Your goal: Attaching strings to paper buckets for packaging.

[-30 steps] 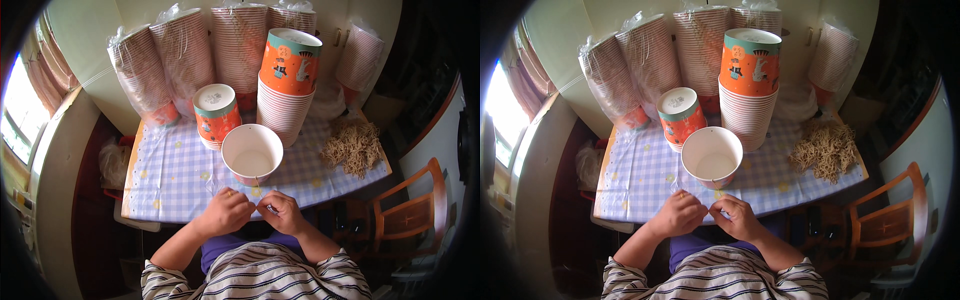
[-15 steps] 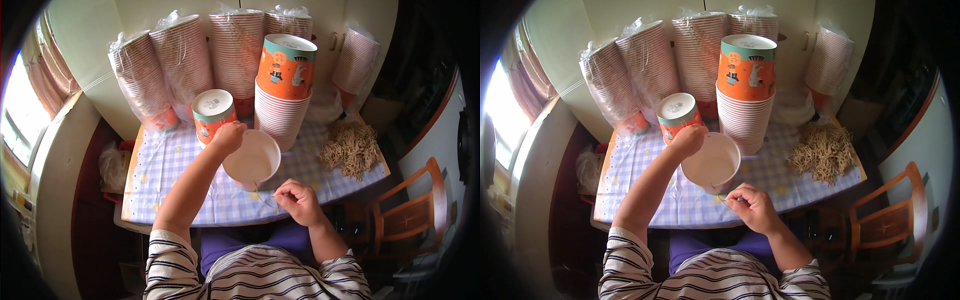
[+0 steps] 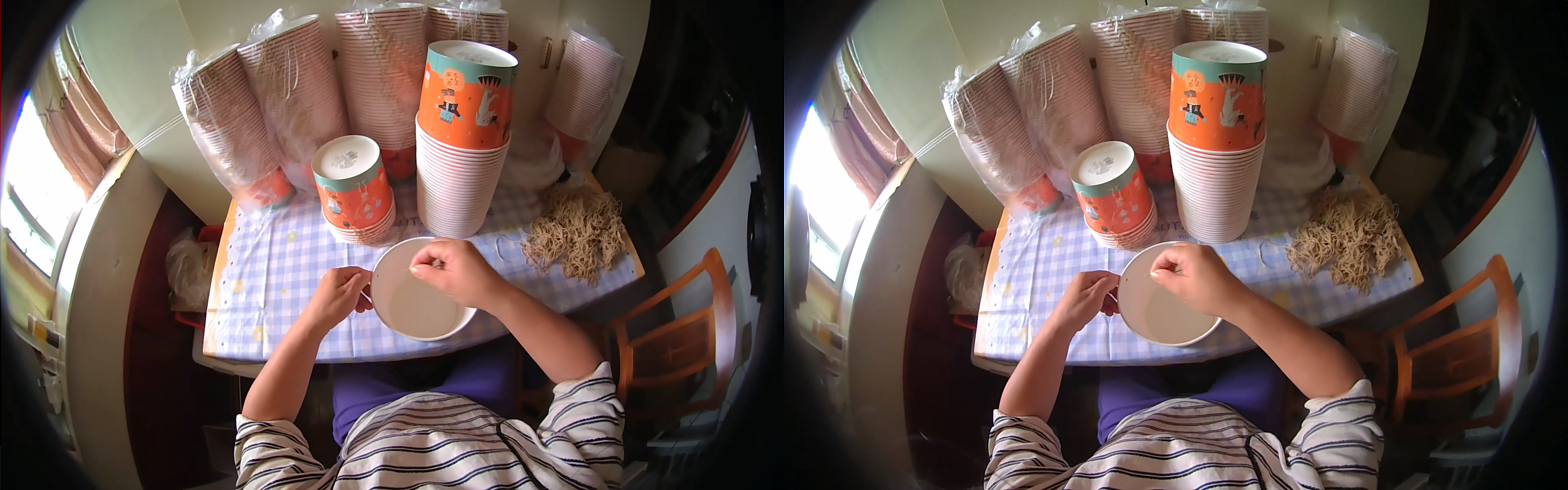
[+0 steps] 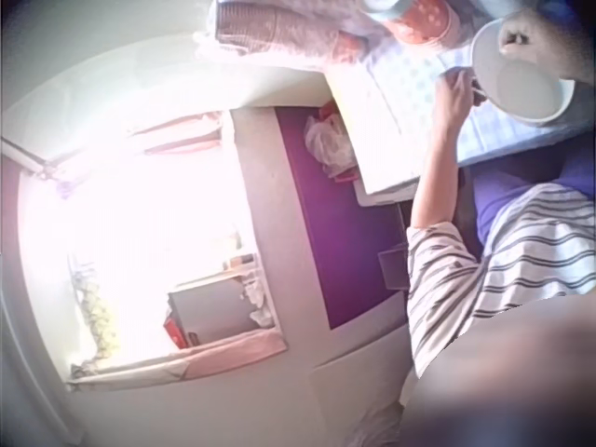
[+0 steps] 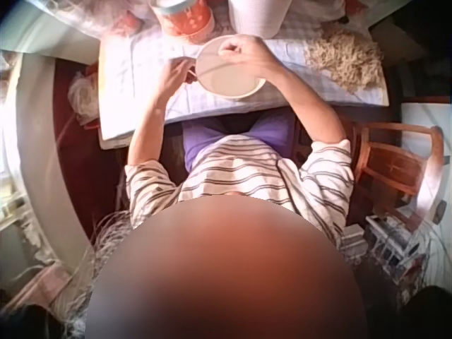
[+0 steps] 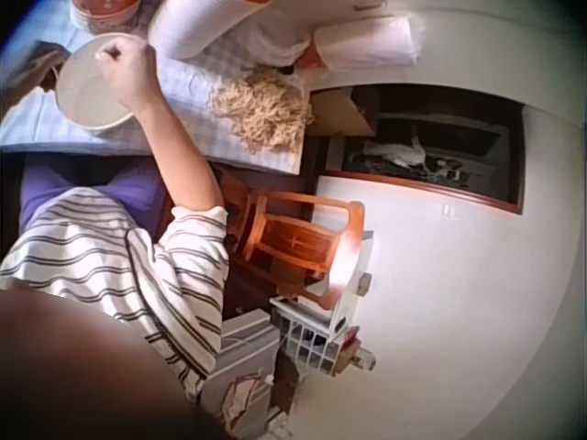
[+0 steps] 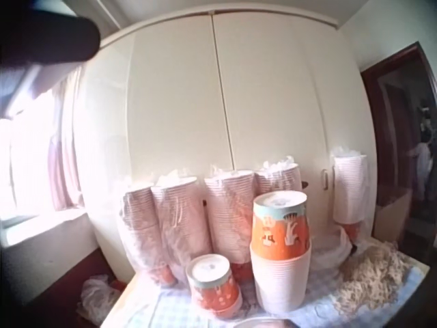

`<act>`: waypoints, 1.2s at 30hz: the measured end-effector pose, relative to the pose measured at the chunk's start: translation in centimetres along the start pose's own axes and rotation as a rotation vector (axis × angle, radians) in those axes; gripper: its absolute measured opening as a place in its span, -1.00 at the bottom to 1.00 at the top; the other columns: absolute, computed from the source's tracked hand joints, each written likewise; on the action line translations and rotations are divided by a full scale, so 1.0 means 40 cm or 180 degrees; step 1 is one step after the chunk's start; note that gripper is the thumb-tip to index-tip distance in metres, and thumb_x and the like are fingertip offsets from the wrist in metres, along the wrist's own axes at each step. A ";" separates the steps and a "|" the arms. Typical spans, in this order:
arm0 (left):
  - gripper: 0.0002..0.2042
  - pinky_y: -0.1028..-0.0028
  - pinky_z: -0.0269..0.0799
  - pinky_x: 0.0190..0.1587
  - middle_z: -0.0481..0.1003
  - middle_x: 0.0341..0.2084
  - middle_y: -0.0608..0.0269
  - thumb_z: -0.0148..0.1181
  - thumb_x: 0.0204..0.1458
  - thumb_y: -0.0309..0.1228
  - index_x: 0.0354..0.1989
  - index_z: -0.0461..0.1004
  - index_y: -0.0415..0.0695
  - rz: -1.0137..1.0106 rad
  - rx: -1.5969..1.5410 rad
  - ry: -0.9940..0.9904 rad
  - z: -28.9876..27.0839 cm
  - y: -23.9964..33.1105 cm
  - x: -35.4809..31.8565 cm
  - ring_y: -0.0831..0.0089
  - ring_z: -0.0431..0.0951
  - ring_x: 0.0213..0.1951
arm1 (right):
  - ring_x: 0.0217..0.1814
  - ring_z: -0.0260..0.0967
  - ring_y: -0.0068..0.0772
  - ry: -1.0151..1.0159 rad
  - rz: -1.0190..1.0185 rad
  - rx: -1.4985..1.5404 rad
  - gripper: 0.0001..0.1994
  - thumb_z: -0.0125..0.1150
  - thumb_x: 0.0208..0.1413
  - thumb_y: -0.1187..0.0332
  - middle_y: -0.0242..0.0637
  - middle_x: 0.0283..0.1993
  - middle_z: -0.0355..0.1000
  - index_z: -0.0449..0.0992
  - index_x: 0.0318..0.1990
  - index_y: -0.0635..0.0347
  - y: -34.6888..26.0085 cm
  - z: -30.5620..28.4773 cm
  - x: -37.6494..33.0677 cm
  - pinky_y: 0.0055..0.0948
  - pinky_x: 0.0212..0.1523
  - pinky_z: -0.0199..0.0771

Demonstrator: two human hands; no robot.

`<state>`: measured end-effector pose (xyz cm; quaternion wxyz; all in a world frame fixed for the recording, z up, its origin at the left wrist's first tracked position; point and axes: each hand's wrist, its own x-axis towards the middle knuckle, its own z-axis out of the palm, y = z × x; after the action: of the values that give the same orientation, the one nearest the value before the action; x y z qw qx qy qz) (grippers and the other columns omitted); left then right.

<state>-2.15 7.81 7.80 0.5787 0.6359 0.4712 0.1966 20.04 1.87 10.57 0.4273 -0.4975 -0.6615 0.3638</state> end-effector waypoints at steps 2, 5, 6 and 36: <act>-0.72 0.58 0.39 -0.48 0.52 -0.50 0.24 -0.10 0.18 -0.38 -0.24 0.50 -0.34 0.0145 -0.0254 0.0142 -0.004 -0.029 -0.002 0.57 0.48 -0.54 | -0.41 0.36 -0.59 -0.0192 0.0152 -0.0271 -0.89 0.19 0.02 0.44 -0.33 -0.45 0.45 0.51 -0.37 0.33 0.017 0.036 0.031 -0.52 -0.37 0.38; -0.74 0.55 0.43 -0.46 0.53 -0.49 0.21 -0.06 0.14 -0.41 -0.18 0.49 -0.34 0.0303 -0.0114 0.0182 -0.012 -0.043 0.008 0.54 0.53 -0.50 | -0.41 0.40 -0.50 -0.0244 0.0190 -0.0553 -0.88 0.17 0.00 0.44 -0.26 -0.44 0.46 0.51 -0.40 0.33 0.046 0.072 0.064 -0.46 -0.35 0.40; -0.74 0.55 0.43 -0.46 0.53 -0.49 0.21 -0.06 0.14 -0.41 -0.18 0.49 -0.34 0.0302 -0.0118 0.0187 -0.014 -0.044 0.010 0.54 0.53 -0.50 | -0.41 0.40 -0.50 -0.0250 0.0188 -0.0555 -0.88 0.17 0.00 0.44 -0.26 -0.44 0.46 0.51 -0.40 0.33 0.053 0.080 0.072 -0.46 -0.35 0.40; -0.77 0.52 0.45 -0.39 0.55 -0.51 0.21 0.11 0.03 -0.42 -0.20 0.53 -0.28 0.0578 0.0655 0.0077 -0.024 -0.017 0.023 0.55 0.53 -0.47 | -0.40 0.50 -0.19 -0.0151 0.0168 -0.0712 -0.89 0.14 -0.08 0.45 -0.10 -0.47 0.51 0.59 -0.44 0.23 0.072 0.128 0.096 -0.30 -0.33 0.47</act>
<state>-2.74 9.02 7.16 0.4845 0.7296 0.4362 0.2065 15.76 6.00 6.85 0.3436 -0.5506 -0.6945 0.3106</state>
